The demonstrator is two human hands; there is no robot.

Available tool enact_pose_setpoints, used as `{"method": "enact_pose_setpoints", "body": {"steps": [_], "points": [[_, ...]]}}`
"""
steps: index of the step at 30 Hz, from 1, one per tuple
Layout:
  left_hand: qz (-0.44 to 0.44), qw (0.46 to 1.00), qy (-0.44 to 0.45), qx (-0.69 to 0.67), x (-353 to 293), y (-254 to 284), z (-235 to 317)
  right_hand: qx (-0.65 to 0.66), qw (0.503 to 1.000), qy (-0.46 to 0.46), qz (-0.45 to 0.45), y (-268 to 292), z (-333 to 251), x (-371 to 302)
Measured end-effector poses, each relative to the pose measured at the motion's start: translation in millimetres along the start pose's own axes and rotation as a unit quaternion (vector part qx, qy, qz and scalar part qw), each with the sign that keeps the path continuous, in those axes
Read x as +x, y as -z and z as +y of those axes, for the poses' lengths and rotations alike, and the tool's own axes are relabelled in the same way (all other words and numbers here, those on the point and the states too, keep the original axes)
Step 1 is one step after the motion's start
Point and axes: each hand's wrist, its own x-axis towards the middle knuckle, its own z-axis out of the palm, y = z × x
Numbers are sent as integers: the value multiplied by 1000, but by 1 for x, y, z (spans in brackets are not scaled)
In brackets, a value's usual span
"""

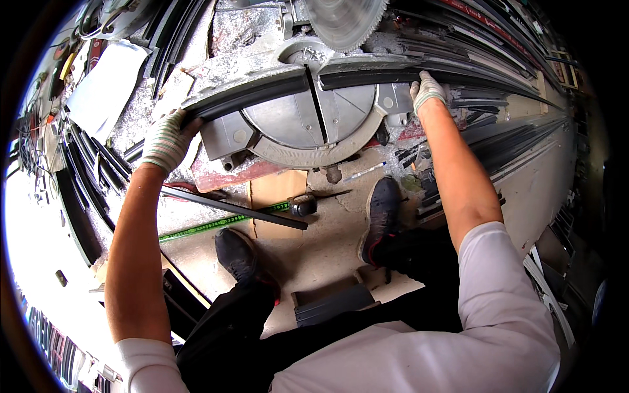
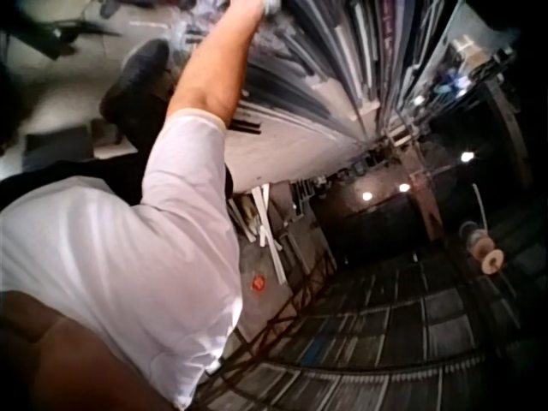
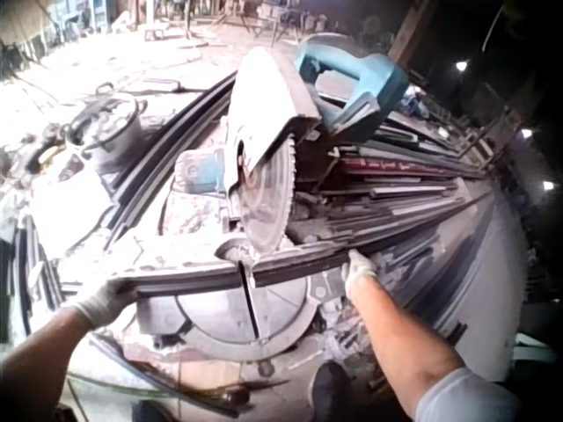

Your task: The person measures and cuts black plastic window frame profiles using a miter saw, then fits the cut pieces into a white window frame. The person repeats the process for multiple pieces, checking fit and alignment.

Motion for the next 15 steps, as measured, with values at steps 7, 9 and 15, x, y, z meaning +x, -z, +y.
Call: {"method": "enact_pose_setpoints", "body": {"steps": [7,9,15], "points": [[6,1000,-8,25,7,-6,1,-205,960,183,53,30,-16,48],[7,1000,13,28,1,-1,-1,-240,952,188,20,25,-32,29],[17,999,16,35,3,-6,4,-41,913,315,-255,-8,-192,-43]]}}
